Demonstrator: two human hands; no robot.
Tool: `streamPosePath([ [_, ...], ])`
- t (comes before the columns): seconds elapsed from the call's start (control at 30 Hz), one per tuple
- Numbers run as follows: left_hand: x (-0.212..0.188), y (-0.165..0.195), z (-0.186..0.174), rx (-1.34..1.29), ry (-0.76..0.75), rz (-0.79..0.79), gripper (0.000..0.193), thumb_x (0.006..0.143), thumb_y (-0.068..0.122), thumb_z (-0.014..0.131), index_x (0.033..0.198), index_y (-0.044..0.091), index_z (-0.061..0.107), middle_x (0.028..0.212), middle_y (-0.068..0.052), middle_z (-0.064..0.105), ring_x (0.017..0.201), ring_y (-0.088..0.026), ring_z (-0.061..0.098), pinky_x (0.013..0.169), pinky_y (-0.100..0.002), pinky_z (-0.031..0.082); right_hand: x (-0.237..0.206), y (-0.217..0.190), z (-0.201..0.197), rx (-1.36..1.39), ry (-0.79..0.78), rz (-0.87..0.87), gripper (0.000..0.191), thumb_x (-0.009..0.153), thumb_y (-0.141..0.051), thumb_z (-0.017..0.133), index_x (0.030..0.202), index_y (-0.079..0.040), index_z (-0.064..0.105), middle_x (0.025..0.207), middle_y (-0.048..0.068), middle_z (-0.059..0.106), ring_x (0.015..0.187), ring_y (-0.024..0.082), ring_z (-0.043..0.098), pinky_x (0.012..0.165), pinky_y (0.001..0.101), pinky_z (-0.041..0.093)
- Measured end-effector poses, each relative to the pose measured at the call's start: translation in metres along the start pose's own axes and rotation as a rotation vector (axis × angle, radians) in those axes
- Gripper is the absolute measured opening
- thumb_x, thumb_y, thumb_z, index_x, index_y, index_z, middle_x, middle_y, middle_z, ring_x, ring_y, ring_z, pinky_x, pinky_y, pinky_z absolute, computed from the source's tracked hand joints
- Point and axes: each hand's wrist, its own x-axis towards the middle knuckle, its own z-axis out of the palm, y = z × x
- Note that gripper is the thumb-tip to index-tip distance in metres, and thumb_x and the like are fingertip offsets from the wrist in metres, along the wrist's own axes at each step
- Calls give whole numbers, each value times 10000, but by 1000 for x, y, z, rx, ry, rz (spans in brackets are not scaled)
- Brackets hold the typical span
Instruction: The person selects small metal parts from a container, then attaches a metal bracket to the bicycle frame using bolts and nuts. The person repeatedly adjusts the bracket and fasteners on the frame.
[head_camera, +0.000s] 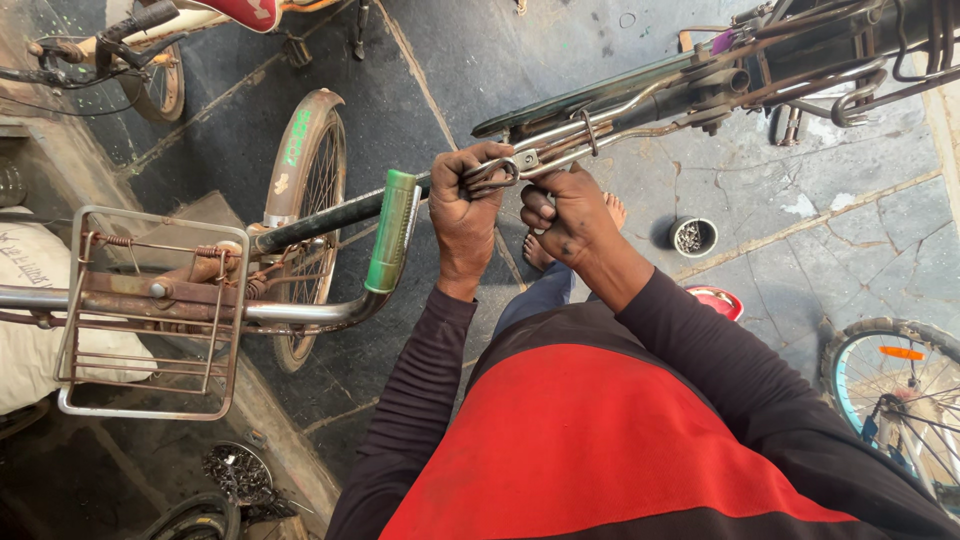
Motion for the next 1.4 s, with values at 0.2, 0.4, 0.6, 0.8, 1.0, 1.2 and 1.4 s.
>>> streamPosePath([
  [0.2, 2, 2, 1, 16, 6, 3, 261, 1009, 19, 705, 1108, 134, 493, 1211, -80, 704, 1113, -116, 669, 985, -274, 589, 0, 1, 0, -23, 20, -33, 102, 984, 10, 572, 1074, -35, 590, 836, 31, 616, 493, 67, 439, 443, 237, 333],
  [0.4, -2, 9, 0, -140, -26, -70, 243, 989, -73, 562, 1148, 105, 514, 1272, -94, 673, 981, -86, 601, 893, -244, 540, -5, 4, -3, -168, 134, -125, 112, 959, 7, 568, 1062, -36, 563, 832, 40, 625, 487, 73, 440, 419, 241, 324],
  [0.6, -9, 18, -6, -528, -24, -221, 363, 893, 30, 514, 1254, 65, 527, 1370, -166, 602, 868, -94, 542, 775, -234, 487, -48, 15, -12, -656, 156, -182, 234, 969, -35, 606, 1179, 35, 683, 748, 28, 567, 528, 58, 453, 473, 226, 356],
  [0.8, -10, 21, -4, -635, -40, -205, 347, 944, 168, 508, 1270, 51, 529, 1376, -194, 601, 839, -107, 555, 798, -246, 509, -74, 16, -2, -736, 65, -303, 207, 956, -45, 675, 1148, 30, 667, 907, 18, 686, 644, 27, 551, 542, 190, 425],
  [1.0, -7, 21, -4, -511, -18, -217, 381, 892, 31, 523, 1272, 65, 498, 1377, -184, 581, 843, -86, 532, 761, -229, 493, -67, 18, 6, -703, 133, -236, 219, 954, -62, 683, 1147, 43, 681, 869, 31, 672, 604, 33, 529, 520, 189, 403],
  [1.2, -11, 19, -4, -529, -8, -245, 397, 877, -41, 482, 1259, 66, 485, 1389, -195, 569, 973, -90, 573, 795, -229, 497, -56, 24, -1, -510, 37, -163, 215, 944, -33, 669, 1137, 59, 646, 834, 33, 653, 533, 54, 480, 494, 212, 396],
  [1.4, -8, 11, -5, -575, 3, -235, 357, 898, -48, 498, 1239, 56, 485, 1361, -203, 570, 1036, -129, 598, 872, -257, 537, -49, 30, -9, -393, -68, -82, 199, 979, -28, 681, 1153, 59, 642, 796, 40, 617, 526, 74, 476, 499, 247, 426],
])
